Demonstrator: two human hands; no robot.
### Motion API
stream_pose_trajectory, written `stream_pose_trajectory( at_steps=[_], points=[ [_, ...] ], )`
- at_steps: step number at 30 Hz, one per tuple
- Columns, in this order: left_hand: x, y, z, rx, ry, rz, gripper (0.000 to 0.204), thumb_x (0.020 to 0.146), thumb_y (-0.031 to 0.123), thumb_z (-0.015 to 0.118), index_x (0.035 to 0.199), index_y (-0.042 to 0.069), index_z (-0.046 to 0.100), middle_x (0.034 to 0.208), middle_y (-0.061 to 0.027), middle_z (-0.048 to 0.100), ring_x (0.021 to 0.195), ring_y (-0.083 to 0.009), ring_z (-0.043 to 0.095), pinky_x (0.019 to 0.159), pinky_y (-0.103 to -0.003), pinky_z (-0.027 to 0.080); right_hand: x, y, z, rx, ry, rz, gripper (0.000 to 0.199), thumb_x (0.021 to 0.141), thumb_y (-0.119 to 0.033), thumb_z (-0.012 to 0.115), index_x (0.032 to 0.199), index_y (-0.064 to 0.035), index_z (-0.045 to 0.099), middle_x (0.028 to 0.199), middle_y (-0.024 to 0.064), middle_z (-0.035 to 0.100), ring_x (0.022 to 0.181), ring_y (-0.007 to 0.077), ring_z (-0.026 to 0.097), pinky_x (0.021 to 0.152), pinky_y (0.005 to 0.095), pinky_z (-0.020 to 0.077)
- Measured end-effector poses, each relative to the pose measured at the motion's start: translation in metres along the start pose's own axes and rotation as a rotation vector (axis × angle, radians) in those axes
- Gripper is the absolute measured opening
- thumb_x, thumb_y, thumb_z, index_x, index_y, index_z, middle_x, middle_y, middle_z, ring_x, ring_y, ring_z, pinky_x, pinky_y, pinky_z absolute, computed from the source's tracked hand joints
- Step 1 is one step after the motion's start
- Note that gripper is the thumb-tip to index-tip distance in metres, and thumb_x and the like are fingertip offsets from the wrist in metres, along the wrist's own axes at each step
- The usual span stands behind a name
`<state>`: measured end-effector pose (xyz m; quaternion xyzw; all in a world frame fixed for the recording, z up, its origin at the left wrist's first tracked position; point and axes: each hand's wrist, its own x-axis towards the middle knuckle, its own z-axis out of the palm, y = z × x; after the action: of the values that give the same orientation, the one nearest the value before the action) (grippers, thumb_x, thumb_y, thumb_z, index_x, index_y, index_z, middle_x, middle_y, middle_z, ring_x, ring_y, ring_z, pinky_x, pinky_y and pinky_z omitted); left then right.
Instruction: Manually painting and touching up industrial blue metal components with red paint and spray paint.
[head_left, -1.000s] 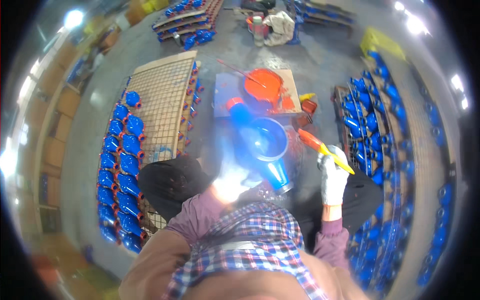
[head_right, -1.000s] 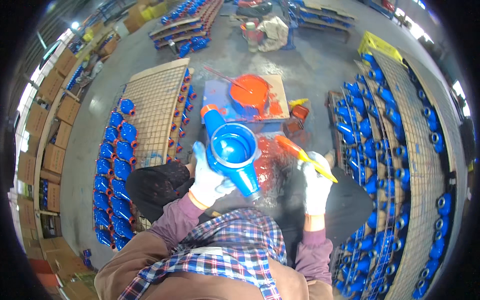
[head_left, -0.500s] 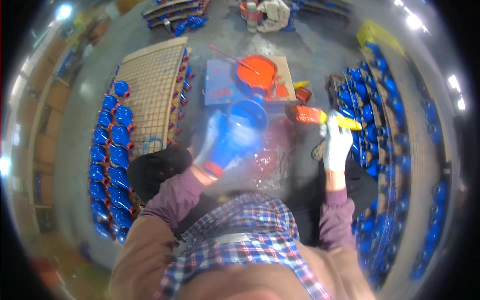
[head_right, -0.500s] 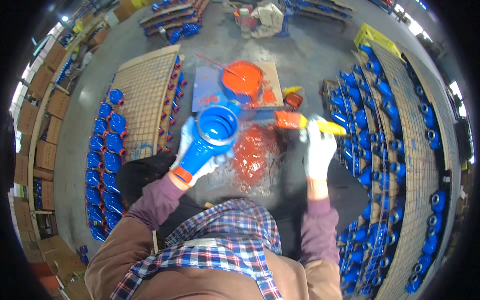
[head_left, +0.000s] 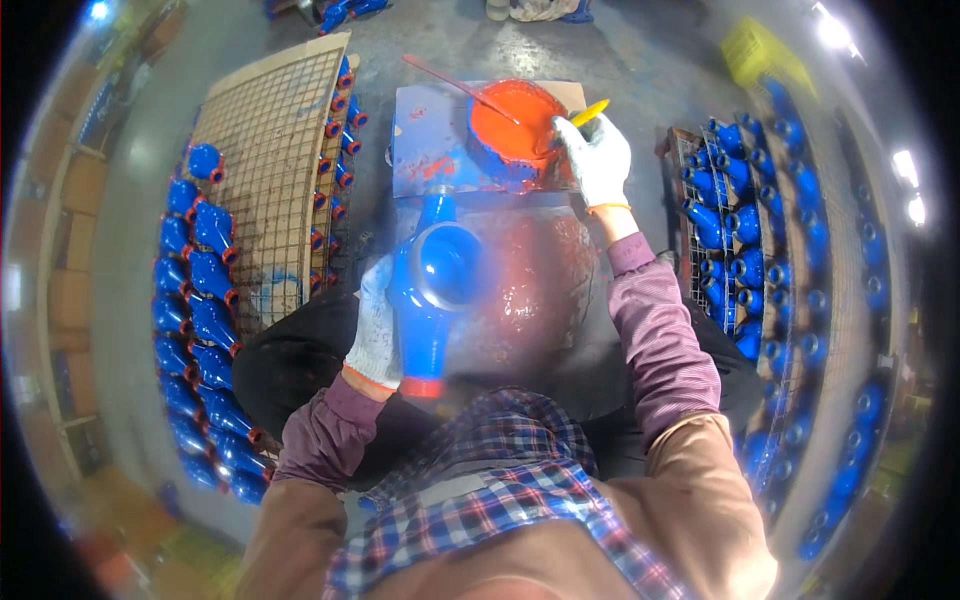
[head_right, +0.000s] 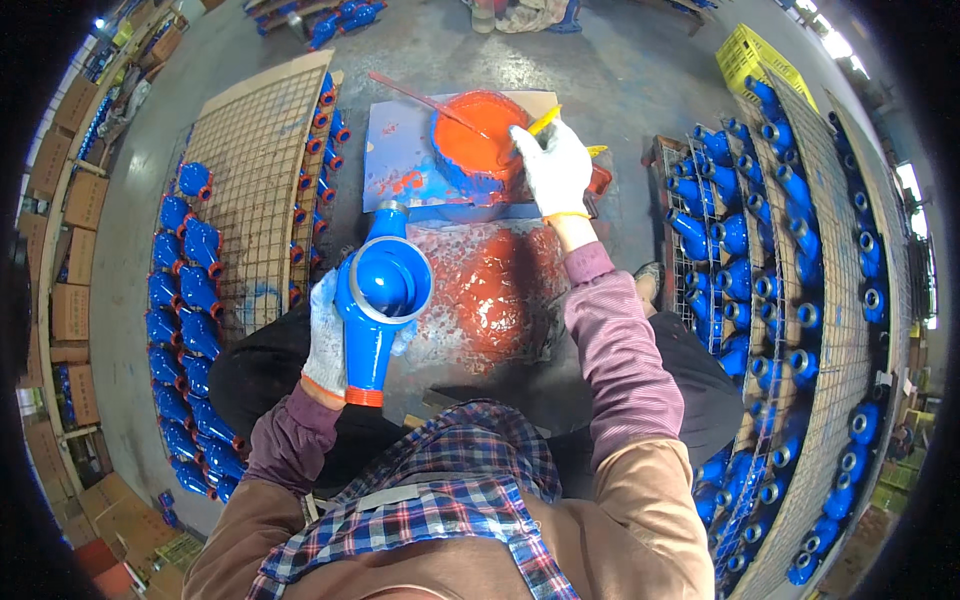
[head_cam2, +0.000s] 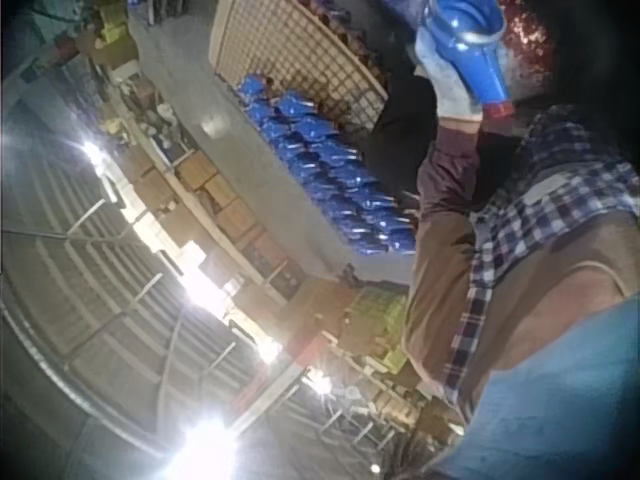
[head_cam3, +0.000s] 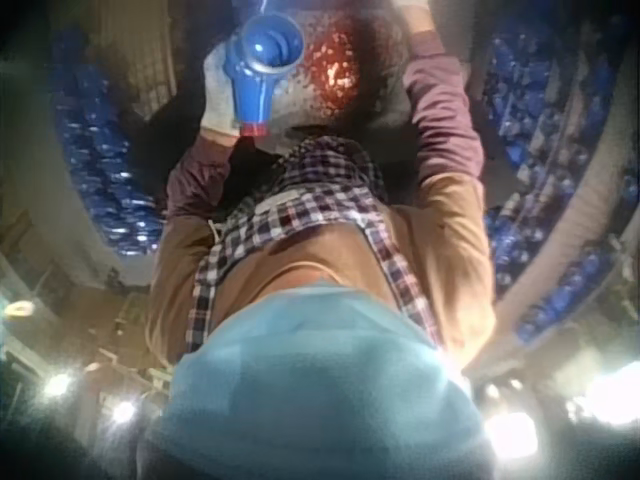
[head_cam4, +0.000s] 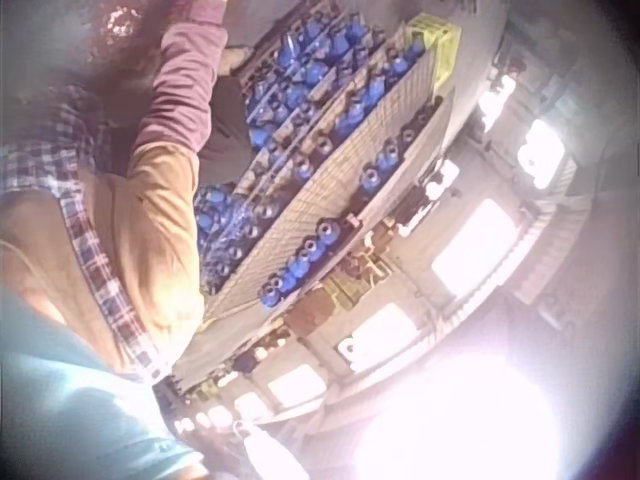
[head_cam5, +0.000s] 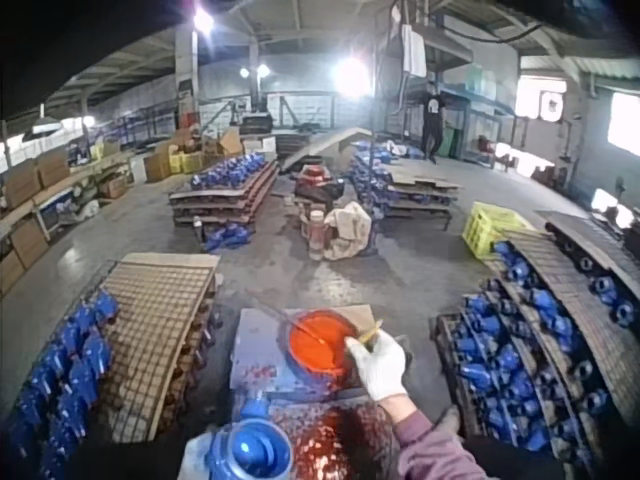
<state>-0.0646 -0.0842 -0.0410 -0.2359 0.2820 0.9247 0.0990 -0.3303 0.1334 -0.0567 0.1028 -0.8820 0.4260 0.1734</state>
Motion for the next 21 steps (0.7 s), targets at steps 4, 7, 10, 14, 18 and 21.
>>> stream_pose_trajectory(
  at_steps=[4,7,10,14,18,21],
  points=[
    [-0.003,0.002,-0.005,0.161,-0.02,0.098,0.071,0.096,0.064,0.043,0.14,0.009,0.049,0.118,-0.02,0.067,0.09,-0.0353,0.072,0.072,-0.046,0.063,-0.003,0.004,0.009,0.094,-0.015,-0.127,0.042,0.084,-0.042,0.079,0.086,-0.0015,0.067,0.087,0.0162,0.07,0.076,0.0327,0.067,0.07,0.0414,0.0511],
    [-0.006,0.005,-0.003,-0.036,-0.082,0.075,0.057,0.099,0.039,0.055,0.143,0.005,0.047,0.128,-0.0155,0.064,0.111,-0.0316,0.068,0.093,-0.05,0.059,-0.005,0.014,0.0,0.065,-0.01,-0.033,0.04,0.087,-0.041,0.076,0.094,-0.0013,0.071,0.081,0.0155,0.071,0.074,0.0303,0.069,0.071,0.0389,0.0524],
    [-0.012,0.007,0.009,0.139,-0.189,0.162,0.056,0.095,0.025,0.062,0.144,0.005,0.045,0.134,-0.0126,0.06,0.122,-0.028,0.062,0.103,-0.048,0.053,-0.01,0.03,-0.018,0.143,0.036,0.066,0.039,0.091,-0.034,0.073,0.108,0.0012,0.072,0.093,0.0152,0.076,0.082,0.0245,0.073,0.078,0.0343,0.0549],
    [-0.022,0.004,0.036,0.675,-0.088,0.501,0.084,0.072,0.02,0.082,0.144,0.003,0.042,0.132,-0.0114,0.056,0.121,-0.028,0.058,0.104,-0.043,0.049,-0.025,0.046,-0.045,0.52,0.046,0.334,0.034,0.097,-0.029,0.068,0.109,0.0032,0.071,0.085,0.0072,0.073,0.07,0.0127,0.067,0.062,0.0263,0.0517],
    [-0.026,0.001,0.06,1.522,-0.222,1.347,0.104,0.057,0.019,0.092,0.145,-0.001,0.039,0.129,-0.0173,0.056,0.117,-0.0363,0.058,0.101,-0.044,0.048,-0.062,0.041,-0.097,0.762,-0.073,0.591,0.031,0.099,-0.034,0.067,0.103,-0.0029,0.069,0.074,0.0027,0.068,0.055,0.0077,0.057,0.047,0.0216,0.0384],
    [-0.03,0.007,0.074,1.616,-0.589,1.571,0.085,0.062,0.024,0.092,0.134,0.003,0.053,0.128,-0.0198,0.056,0.113,-0.0404,0.058,0.094,-0.051,0.051,-0.088,0.012,-0.135,0.825,-0.111,0.616,0.032,0.1,-0.037,0.065,0.098,-0.005,0.067,0.071,0.0001,0.064,0.058,0.0071,0.055,0.052,0.0214,0.0399]
  ],
)
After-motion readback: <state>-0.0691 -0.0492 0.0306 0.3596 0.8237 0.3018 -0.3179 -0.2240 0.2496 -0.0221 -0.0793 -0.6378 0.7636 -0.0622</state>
